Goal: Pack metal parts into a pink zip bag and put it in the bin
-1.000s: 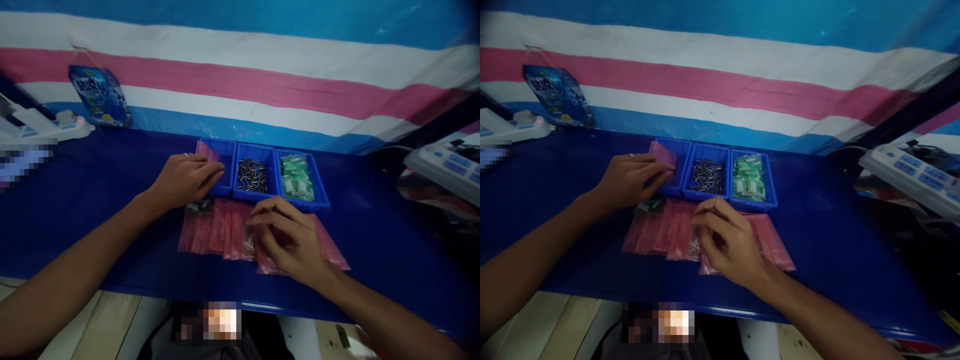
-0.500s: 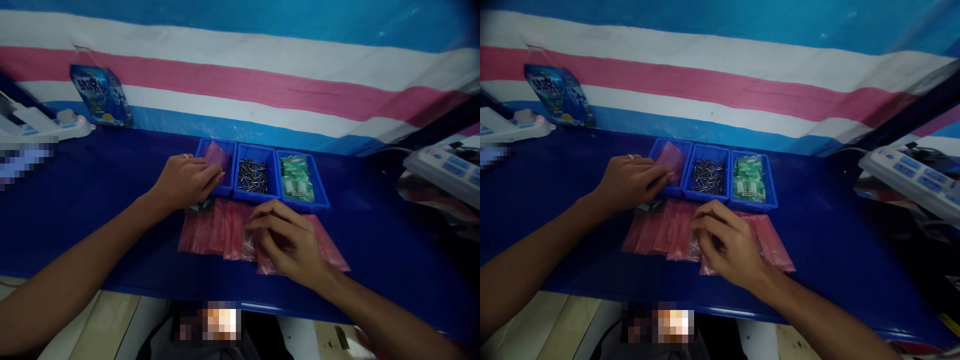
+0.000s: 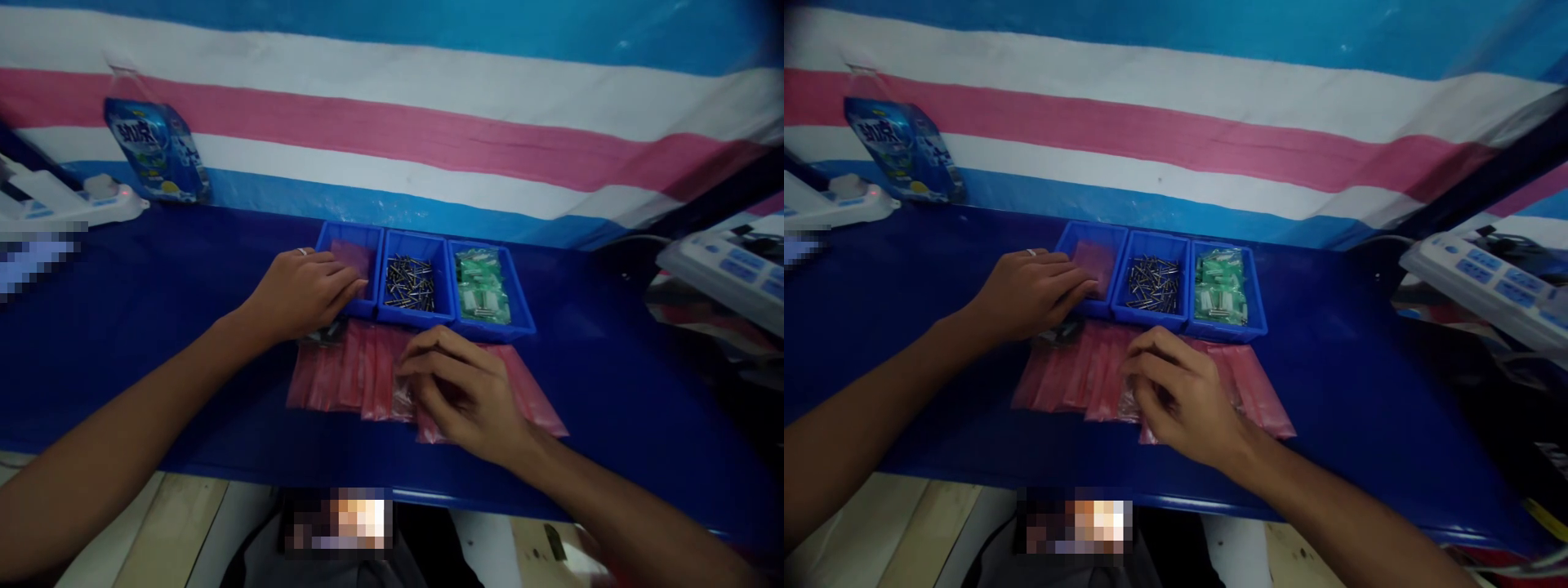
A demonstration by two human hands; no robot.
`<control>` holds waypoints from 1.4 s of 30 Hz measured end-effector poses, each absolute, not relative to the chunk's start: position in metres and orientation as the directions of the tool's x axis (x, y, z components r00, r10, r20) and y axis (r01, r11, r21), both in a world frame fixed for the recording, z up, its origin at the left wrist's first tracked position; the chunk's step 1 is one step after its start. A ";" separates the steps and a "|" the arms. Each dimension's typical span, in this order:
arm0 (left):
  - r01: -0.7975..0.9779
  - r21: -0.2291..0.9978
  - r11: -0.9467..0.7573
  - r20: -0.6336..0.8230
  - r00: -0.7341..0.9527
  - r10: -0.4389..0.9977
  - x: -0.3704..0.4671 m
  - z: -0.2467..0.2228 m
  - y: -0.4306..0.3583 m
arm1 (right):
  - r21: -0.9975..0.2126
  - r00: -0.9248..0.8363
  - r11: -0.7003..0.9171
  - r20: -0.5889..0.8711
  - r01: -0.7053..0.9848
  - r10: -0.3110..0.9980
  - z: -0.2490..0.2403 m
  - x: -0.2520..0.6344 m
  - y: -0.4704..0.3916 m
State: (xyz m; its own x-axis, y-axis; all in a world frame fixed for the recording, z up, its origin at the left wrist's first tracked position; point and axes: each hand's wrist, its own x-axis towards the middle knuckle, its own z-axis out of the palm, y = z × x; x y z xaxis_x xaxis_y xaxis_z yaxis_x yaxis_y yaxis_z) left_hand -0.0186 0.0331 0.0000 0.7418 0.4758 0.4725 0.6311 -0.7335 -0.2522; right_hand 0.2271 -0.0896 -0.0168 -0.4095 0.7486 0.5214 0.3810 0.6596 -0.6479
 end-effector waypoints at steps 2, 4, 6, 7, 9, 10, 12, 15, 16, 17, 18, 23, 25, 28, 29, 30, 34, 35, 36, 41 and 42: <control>0.634 -0.235 -0.737 0.453 0.742 0.494 -0.019 0.000 0.033 | -0.643 -0.425 0.667 0.520 0.375 0.741 -0.018 0.227 -0.089; 0.633 -0.224 -0.741 0.436 0.745 0.505 -0.019 -0.001 0.032 | -0.637 -0.444 0.676 0.517 0.370 0.731 -0.018 0.227 -0.090; 0.629 -0.227 -0.743 0.429 0.750 0.504 -0.019 -0.002 0.032 | -0.630 -0.474 0.683 0.504 0.370 0.722 -0.017 0.226 -0.092; 0.629 -0.232 -0.742 0.426 0.752 0.504 -0.020 -0.002 0.032 | -0.623 -0.490 0.687 0.496 0.374 0.717 -0.017 0.225 -0.093; 0.633 -0.242 -0.736 0.425 0.751 0.506 -0.020 -0.002 0.032 | -0.601 -0.523 0.696 0.477 0.392 0.707 -0.015 0.224 -0.096; 0.632 -0.244 -0.736 0.424 0.752 0.505 -0.020 -0.002 0.032 | -0.586 -0.540 0.704 0.470 0.401 0.698 -0.015 0.224 -0.097; 0.623 -0.243 -0.744 0.420 0.759 0.498 -0.020 -0.002 0.032 | -0.555 -0.575 0.723 0.458 0.411 0.678 -0.015 0.225 -0.099; 0.608 -0.234 -0.759 0.416 0.768 0.487 -0.020 -0.002 0.033 | -0.549 -0.602 0.731 0.441 0.405 0.666 -0.015 0.225 -0.098; 0.606 -0.229 -0.762 0.426 0.766 0.481 -0.019 -0.002 0.033 | -0.556 -0.599 0.728 0.442 0.401 0.667 -0.016 0.225 -0.098; 0.601 -0.226 -0.767 0.442 0.764 0.469 -0.019 -0.002 0.033 | -0.564 -0.594 0.724 0.444 0.397 0.671 -0.016 0.225 -0.097; 0.595 -0.227 -0.771 0.462 0.763 0.452 -0.018 -0.002 0.033 | -0.571 -0.587 0.722 0.449 0.391 0.674 -0.016 0.225 -0.096; 0.555 -0.289 -0.780 0.524 0.774 0.356 -0.016 -0.002 0.030 | -0.585 -0.561 0.714 0.466 0.385 0.684 -0.015 0.225 -0.096; 0.532 -0.312 -0.787 0.550 0.777 0.307 -0.015 -0.001 0.028 | -0.585 -0.559 0.716 0.472 0.380 0.682 -0.014 0.225 -0.096; 0.510 -0.323 -0.797 0.574 0.775 0.263 -0.014 0.000 0.025 | -0.596 -0.557 0.714 0.474 0.368 0.682 -0.014 0.225 -0.096; 0.501 -0.320 -0.804 0.576 0.777 0.255 -0.014 0.000 0.025 | -0.599 -0.557 0.711 0.471 0.368 0.684 -0.014 0.225 -0.096; 0.492 -0.315 -0.812 0.577 0.778 0.248 -0.014 0.000 0.024 | -0.599 -0.558 0.711 0.469 0.369 0.685 -0.015 0.225 -0.096; 0.475 -0.311 -0.823 0.592 0.774 0.224 -0.013 0.000 0.024 | -0.592 -0.560 0.719 0.477 0.365 0.677 -0.015 0.224 -0.095; 0.476 -0.314 -0.822 0.597 0.772 0.219 -0.013 0.000 0.024 | -0.591 -0.559 0.720 0.480 0.364 0.676 -0.015 0.224 -0.095; 0.475 -0.316 -0.821 0.600 0.770 0.215 -0.013 0.000 0.024 | -0.590 -0.558 0.720 0.480 0.364 0.676 -0.015 0.224 -0.095; 0.443 -0.338 -0.830 0.555 0.806 0.204 -0.011 -0.003 0.023 | -0.589 -0.557 0.715 0.472 0.377 0.683 -0.014 0.224 -0.095; 0.440 -0.343 -0.830 0.550 0.811 0.202 -0.011 -0.003 0.023 | -0.590 -0.558 0.716 0.474 0.373 0.681 -0.014 0.224 -0.095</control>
State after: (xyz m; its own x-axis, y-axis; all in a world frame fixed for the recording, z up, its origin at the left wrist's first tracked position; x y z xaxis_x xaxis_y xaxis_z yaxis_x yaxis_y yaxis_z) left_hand -0.0111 0.0228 -0.0034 0.8105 0.2025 0.5496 0.4398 -0.8301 -0.3428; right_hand 0.2240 -0.0947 -0.0145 -0.5582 0.6811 0.4738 0.3733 0.7162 -0.5897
